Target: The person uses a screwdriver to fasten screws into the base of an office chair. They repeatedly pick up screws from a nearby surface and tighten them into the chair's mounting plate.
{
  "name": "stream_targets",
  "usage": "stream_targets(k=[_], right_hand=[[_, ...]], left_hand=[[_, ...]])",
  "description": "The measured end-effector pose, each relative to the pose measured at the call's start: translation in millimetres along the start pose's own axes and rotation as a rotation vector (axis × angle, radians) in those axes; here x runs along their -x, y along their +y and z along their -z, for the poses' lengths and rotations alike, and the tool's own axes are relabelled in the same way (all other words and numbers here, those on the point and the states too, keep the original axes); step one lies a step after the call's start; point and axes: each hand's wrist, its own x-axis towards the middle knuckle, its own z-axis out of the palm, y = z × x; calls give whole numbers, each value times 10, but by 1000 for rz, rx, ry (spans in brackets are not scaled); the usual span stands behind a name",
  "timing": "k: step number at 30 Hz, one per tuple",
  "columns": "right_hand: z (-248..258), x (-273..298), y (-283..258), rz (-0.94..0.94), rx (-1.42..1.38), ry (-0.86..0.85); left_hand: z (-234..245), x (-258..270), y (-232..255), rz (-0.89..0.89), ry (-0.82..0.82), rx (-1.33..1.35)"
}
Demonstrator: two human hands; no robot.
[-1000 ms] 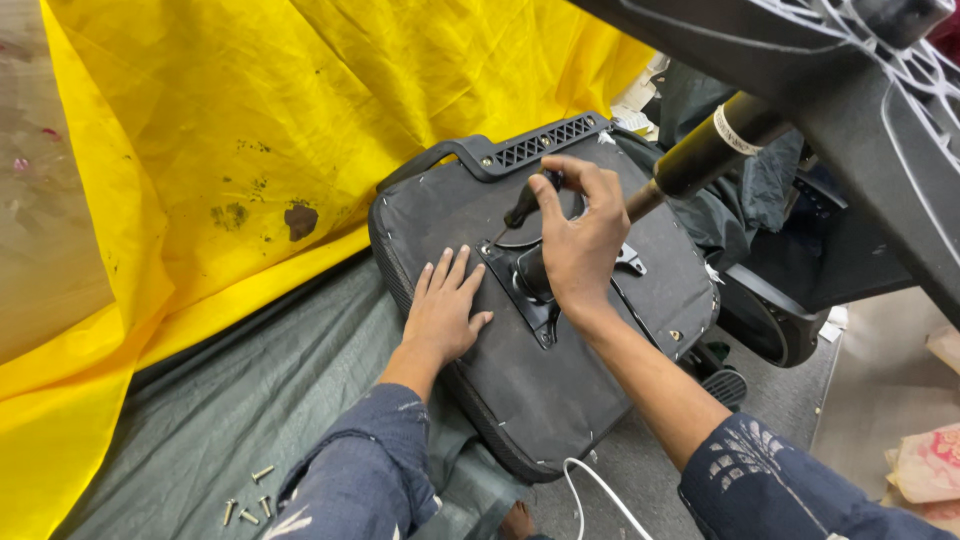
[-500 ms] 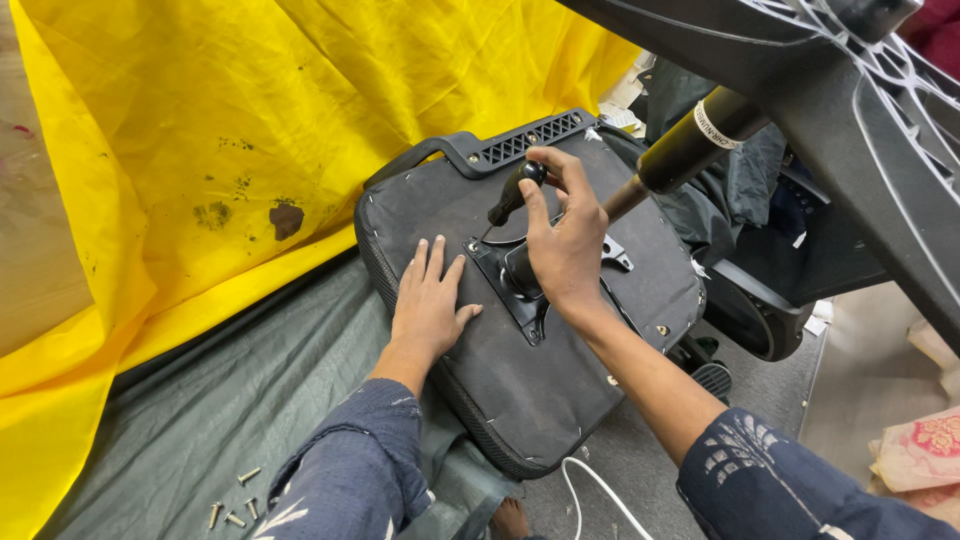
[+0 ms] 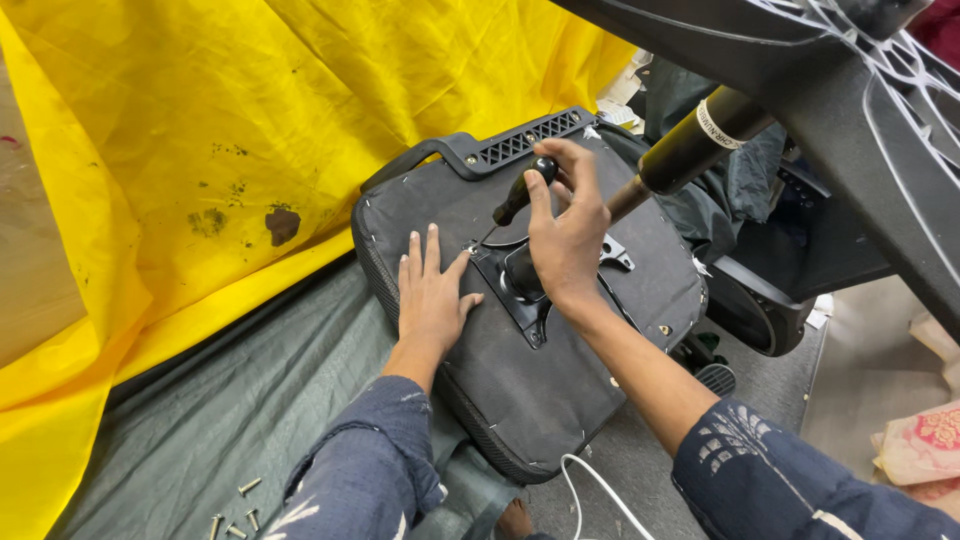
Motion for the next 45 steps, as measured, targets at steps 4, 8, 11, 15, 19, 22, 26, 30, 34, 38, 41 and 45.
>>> stream_targets(k=[4,8,11,15,19,22,26,30,34,38,41,45], right_hand=[[-18,2,20,145,-15,13],[-29,-14,15,101,237,44],[-54,-27,50,50,141,7],[-74,-4,135,105,51,-40],[-76,-40,149,169,175,78],[-63,-88,138,14,180,84],[-21,-80,119,-9,94,38],[12,-72,74,69,6,-70],[-11,-67,40,107,113,19],[-18,-86,55,-7,120,29],[-11,-95,89,-7,106,1],[-23,-53,114,63,-32,-27]], left_hand=[[-109,-117,-43,7,36,91],[-140,-145,7,46,59,142],[-134,-158,7,66,52,174],[-105,-139,-46,6,41,164],[-25,-108,-90,-69,-49,51],[43,-129,-115,-88,-168,-61],[104,-158,-129,-99,-297,-191],[131,-135,-109,-68,-361,-217],[122,-87,-94,-66,-357,-222],[114,-2,-110,-85,-322,-218],[134,50,-112,-96,-327,-219],[184,58,-113,-93,-396,-241]])
